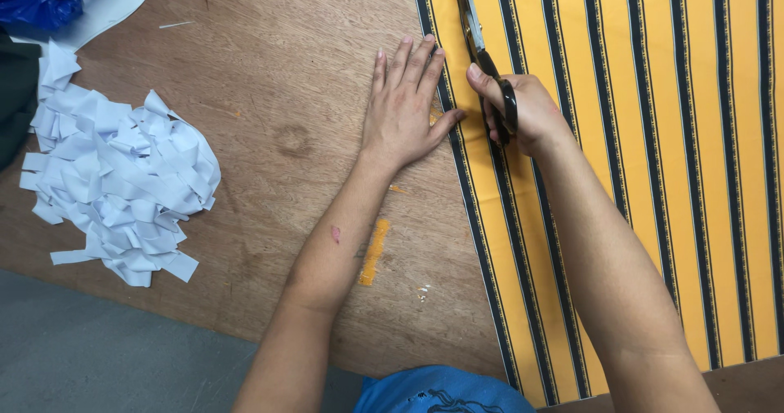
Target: The person uses scissors to cut a large sheet of yellow and black striped paper into smaller rectangular pieces. The person repeatedly repositions the paper and cuts along straight lines, accumulating cut pieces on the table.
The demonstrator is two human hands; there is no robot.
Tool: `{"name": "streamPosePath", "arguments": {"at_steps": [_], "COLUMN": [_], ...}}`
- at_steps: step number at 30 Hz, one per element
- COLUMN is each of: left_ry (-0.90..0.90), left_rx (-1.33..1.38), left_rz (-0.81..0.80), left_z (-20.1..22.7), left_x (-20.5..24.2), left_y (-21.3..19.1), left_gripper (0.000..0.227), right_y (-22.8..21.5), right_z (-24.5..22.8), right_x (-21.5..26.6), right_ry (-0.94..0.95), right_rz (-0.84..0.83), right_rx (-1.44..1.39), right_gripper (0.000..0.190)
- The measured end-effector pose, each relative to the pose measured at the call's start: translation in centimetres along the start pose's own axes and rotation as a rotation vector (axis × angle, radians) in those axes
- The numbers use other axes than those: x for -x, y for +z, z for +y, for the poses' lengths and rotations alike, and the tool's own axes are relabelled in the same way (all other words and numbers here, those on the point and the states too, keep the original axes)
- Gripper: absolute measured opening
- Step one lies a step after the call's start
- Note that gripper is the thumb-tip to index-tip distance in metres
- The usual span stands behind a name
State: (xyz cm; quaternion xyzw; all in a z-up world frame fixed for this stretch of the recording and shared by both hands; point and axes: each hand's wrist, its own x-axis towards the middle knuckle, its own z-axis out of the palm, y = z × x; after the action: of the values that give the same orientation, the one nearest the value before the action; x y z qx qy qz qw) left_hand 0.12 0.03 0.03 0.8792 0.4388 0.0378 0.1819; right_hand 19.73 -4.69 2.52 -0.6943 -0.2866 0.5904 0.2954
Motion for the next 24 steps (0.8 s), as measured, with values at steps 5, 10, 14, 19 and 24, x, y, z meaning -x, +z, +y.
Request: {"name": "streamPosePath", "arguments": {"at_steps": [5,10,14,19,24], "left_ry": [-0.003,-0.004,0.001,0.011,0.022], "left_rx": [0.002,0.007,0.015,0.017,0.022], "left_rz": [-0.006,-0.007,0.005,0.016,0.035], "left_z": [0.0,0.1,0.0,-0.1,0.0], "left_x": [-0.2,0.0,0.0,0.1,0.1], "left_y": [-0.1,-0.2,-0.2,-0.1,-0.3], "left_gripper": [0.088,0.088,0.087,0.088,0.087], "right_y": [0.3,0.4,0.4,0.3,0.4], "right_z": [-0.3,-0.2,-0.6,-1.0,-1.1], "right_x": [-0.2,-0.2,-0.4,-1.0,-1.4], "right_ry": [0.014,0.018,0.029,0.022,0.02], "right_rz": [0.032,0.043,0.028,0.028,0.032], "right_rx": [0.009,0.033,-0.001,-0.004,-0.005], "right_gripper": [0.06,0.056,0.058,0.06,0.057]}}
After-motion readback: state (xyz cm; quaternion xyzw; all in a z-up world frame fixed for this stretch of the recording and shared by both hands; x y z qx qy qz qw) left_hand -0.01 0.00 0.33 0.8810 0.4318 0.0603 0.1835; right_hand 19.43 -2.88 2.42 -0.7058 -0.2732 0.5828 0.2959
